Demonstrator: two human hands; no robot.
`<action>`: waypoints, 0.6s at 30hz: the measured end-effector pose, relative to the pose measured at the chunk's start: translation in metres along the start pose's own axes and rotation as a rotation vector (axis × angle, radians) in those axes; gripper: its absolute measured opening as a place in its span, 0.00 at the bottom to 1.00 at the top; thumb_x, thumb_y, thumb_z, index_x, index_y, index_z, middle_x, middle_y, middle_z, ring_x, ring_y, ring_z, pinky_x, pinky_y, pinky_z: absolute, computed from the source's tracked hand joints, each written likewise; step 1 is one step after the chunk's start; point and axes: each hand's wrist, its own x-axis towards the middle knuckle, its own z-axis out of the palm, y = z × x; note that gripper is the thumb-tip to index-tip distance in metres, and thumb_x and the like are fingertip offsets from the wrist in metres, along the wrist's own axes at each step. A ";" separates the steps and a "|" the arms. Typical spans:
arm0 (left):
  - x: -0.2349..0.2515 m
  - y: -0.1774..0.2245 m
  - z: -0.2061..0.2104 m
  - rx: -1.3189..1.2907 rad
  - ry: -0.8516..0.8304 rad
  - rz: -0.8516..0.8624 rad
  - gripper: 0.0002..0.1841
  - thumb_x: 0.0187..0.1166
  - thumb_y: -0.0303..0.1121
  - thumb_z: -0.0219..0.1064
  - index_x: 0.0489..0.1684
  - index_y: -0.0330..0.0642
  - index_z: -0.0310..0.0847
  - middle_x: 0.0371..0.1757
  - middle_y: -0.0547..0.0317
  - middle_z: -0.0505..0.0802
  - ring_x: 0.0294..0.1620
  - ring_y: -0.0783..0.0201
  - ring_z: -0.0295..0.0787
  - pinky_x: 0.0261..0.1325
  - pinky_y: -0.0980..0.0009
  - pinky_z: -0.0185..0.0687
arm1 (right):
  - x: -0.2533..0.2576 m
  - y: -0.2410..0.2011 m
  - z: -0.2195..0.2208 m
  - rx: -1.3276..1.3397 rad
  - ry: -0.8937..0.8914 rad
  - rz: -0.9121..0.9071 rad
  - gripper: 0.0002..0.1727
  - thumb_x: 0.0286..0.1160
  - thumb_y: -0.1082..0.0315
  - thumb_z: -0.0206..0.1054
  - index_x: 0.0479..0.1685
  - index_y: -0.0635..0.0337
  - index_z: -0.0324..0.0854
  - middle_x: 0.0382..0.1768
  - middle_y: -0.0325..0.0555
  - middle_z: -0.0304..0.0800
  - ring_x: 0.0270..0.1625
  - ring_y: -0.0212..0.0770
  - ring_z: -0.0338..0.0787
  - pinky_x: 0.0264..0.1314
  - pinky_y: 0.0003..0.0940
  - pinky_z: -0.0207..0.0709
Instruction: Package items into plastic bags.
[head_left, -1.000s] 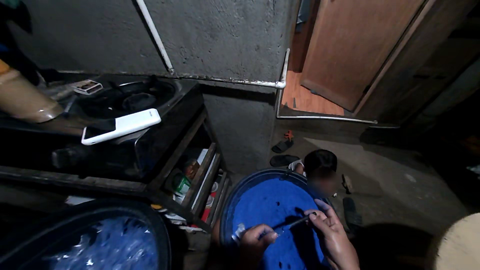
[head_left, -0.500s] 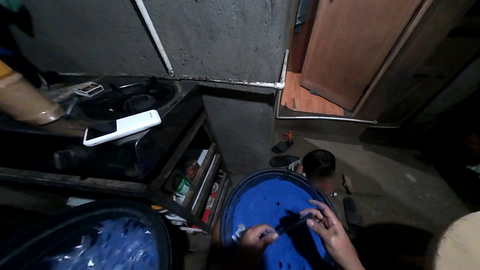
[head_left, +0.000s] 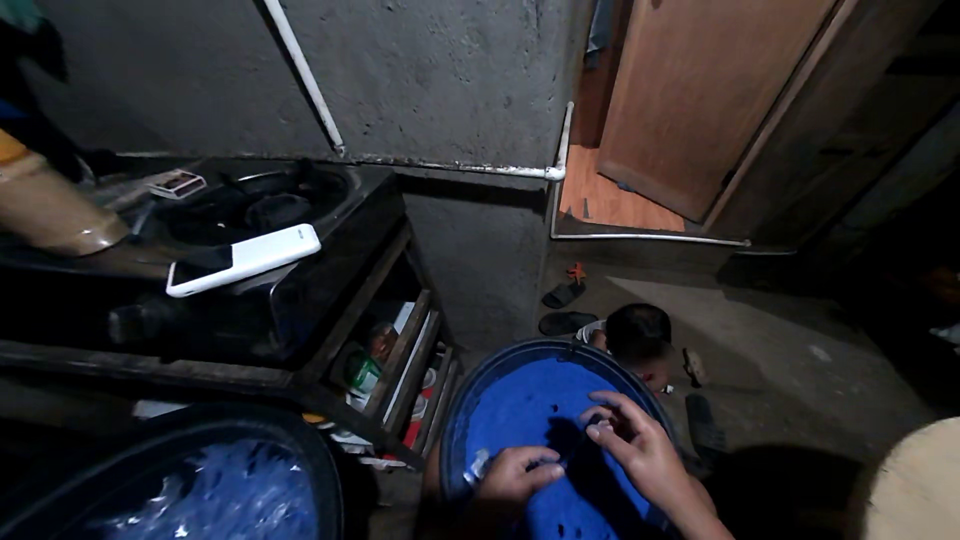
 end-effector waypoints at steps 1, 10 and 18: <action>0.003 0.003 -0.001 -0.047 -0.004 -0.028 0.14 0.82 0.35 0.67 0.54 0.33 0.89 0.45 0.55 0.96 0.44 0.73 0.90 0.54 0.72 0.85 | 0.005 -0.003 0.001 -0.021 -0.029 -0.023 0.21 0.75 0.73 0.67 0.68 0.67 0.78 0.50 0.39 0.94 0.47 0.28 0.92 0.54 0.24 0.87; 0.025 0.022 -0.009 -0.238 0.130 0.080 0.07 0.80 0.30 0.68 0.44 0.37 0.89 0.38 0.65 0.94 0.39 0.77 0.89 0.49 0.77 0.86 | 0.030 -0.019 0.013 -0.156 -0.097 -0.013 0.32 0.76 0.66 0.70 0.81 0.65 0.69 0.58 0.46 0.89 0.55 0.33 0.89 0.60 0.28 0.84; 0.039 0.041 -0.006 -0.408 0.401 0.179 0.05 0.75 0.24 0.69 0.40 0.35 0.90 0.42 0.61 0.92 0.44 0.73 0.88 0.52 0.77 0.85 | 0.028 -0.022 0.025 0.047 -0.131 0.117 0.48 0.60 0.74 0.72 0.89 0.64 0.55 0.42 0.38 0.89 0.46 0.30 0.89 0.55 0.27 0.84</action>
